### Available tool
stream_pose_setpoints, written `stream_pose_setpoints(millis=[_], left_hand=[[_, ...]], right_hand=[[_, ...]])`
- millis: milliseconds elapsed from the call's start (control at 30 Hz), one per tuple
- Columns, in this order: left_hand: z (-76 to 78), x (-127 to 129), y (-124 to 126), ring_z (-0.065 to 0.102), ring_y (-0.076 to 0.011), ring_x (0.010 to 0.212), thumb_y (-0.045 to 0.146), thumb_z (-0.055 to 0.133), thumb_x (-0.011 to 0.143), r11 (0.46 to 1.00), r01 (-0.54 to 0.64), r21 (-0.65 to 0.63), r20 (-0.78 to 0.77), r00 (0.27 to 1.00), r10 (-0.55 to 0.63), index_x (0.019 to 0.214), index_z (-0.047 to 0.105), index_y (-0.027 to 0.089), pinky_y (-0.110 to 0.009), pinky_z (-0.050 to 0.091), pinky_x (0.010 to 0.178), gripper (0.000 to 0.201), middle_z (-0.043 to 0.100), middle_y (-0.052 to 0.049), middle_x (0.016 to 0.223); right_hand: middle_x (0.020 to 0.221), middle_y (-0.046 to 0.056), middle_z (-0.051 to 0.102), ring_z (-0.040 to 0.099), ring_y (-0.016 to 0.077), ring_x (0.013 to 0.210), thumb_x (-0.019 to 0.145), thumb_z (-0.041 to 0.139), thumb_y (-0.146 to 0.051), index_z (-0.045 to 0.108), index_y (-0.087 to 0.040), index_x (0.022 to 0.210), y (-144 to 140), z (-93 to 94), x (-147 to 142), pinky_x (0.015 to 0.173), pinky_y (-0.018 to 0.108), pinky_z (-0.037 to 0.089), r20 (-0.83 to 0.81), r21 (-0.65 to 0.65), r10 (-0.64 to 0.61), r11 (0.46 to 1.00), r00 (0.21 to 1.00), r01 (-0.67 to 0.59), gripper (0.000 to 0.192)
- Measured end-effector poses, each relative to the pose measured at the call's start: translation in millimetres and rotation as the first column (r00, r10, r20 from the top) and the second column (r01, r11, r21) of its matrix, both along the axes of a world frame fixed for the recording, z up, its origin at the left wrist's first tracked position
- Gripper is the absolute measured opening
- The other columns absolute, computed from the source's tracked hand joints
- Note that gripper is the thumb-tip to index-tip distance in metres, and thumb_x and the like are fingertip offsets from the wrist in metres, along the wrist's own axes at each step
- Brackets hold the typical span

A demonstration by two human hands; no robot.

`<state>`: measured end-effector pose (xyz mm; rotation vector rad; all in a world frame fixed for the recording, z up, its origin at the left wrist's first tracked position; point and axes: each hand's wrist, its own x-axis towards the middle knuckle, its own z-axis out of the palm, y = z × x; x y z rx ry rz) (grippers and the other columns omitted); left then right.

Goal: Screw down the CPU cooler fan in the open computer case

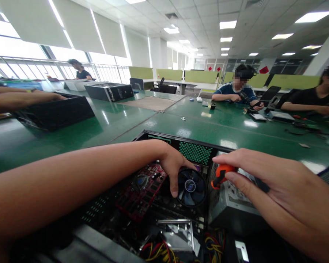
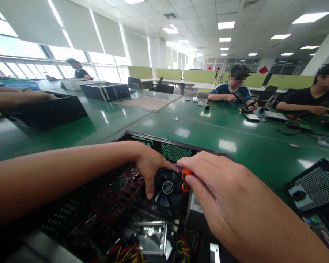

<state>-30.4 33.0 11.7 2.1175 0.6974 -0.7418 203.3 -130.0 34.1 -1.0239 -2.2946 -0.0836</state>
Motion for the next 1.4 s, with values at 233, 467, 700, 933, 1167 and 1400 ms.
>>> stream_pose_setpoints(millis=[233,467,700,933,1167,1400], left_hand=[[1.9,1.2,-1.1,0.064,-0.0324,0.145,0.036,0.097,0.056,1.000,0.010,0.025,-0.019,1.000,-0.010,0.168,0.048,0.017,-0.034,0.045,0.125,0.124,0.068,-0.006,0.158],[-0.2,0.9,-0.6,0.065,-0.0333,0.143,0.034,0.097,0.055,1.000,-0.003,0.024,-0.005,1.000,0.003,0.165,0.052,0.019,-0.035,0.046,0.124,0.120,0.071,-0.005,0.154],[-0.5,0.1,0.1,0.065,-0.0331,0.143,0.030,0.097,0.055,1.000,-0.015,0.016,-0.006,1.000,0.015,0.165,0.053,0.022,-0.037,0.048,0.123,0.119,0.070,-0.004,0.156],[2.3,2.4,-2.2,0.062,-0.0320,0.146,0.034,0.096,0.057,0.999,0.002,0.040,-0.021,1.000,-0.001,0.167,0.050,0.021,-0.036,0.045,0.125,0.120,0.068,-0.004,0.158],[-1.9,0.7,1.6,0.058,-0.0332,0.151,0.035,0.097,0.056,0.999,0.011,0.039,-0.026,1.000,-0.010,0.168,0.050,0.023,-0.035,0.042,0.127,0.122,0.068,-0.002,0.158],[-0.1,1.9,-1.3,0.063,-0.0327,0.146,0.032,0.096,0.055,1.000,-0.013,0.002,-0.012,1.000,0.013,0.166,0.052,0.023,-0.035,0.045,0.125,0.120,0.069,-0.002,0.157]], right_hand=[[0.115,0.004,0.087,0.085,0.0205,0.098,0.111,0.052,-0.026,0.078,-0.027,0.123,2.0,1.9,-1.8,0.083,0.031,0.069,0.009,0.004,-0.006,1.000,1.000,0.006,0.028],[0.117,0.006,0.088,0.086,0.0242,0.100,0.109,0.053,-0.024,0.080,-0.027,0.125,0.7,1.4,-0.8,0.088,0.037,0.071,0.018,-0.006,-0.007,1.000,1.000,0.007,0.031],[0.112,0.004,0.087,0.084,0.0210,0.097,0.109,0.054,-0.022,0.076,-0.027,0.122,2.8,-2.1,-1.7,0.079,0.031,0.067,0.028,-0.015,0.026,1.000,0.999,-0.026,0.025],[0.087,-0.001,0.082,0.078,0.0195,0.070,0.108,0.063,-0.035,0.074,-0.030,0.102,2.2,-0.3,-0.3,0.055,0.029,0.060,0.022,-0.130,-0.024,0.991,0.999,0.027,0.013],[0.121,0.004,0.086,0.084,0.0212,0.105,0.110,0.049,-0.019,0.075,-0.027,0.126,4.8,-4.0,0.6,0.090,0.033,0.068,0.005,-0.020,-0.018,1.000,1.000,0.019,0.032],[0.121,0.004,0.087,0.084,0.0239,0.104,0.107,0.052,-0.019,0.076,-0.027,0.127,1.6,-2.2,2.4,0.088,0.036,0.069,0.013,-0.026,-0.008,1.000,1.000,0.008,0.032]])
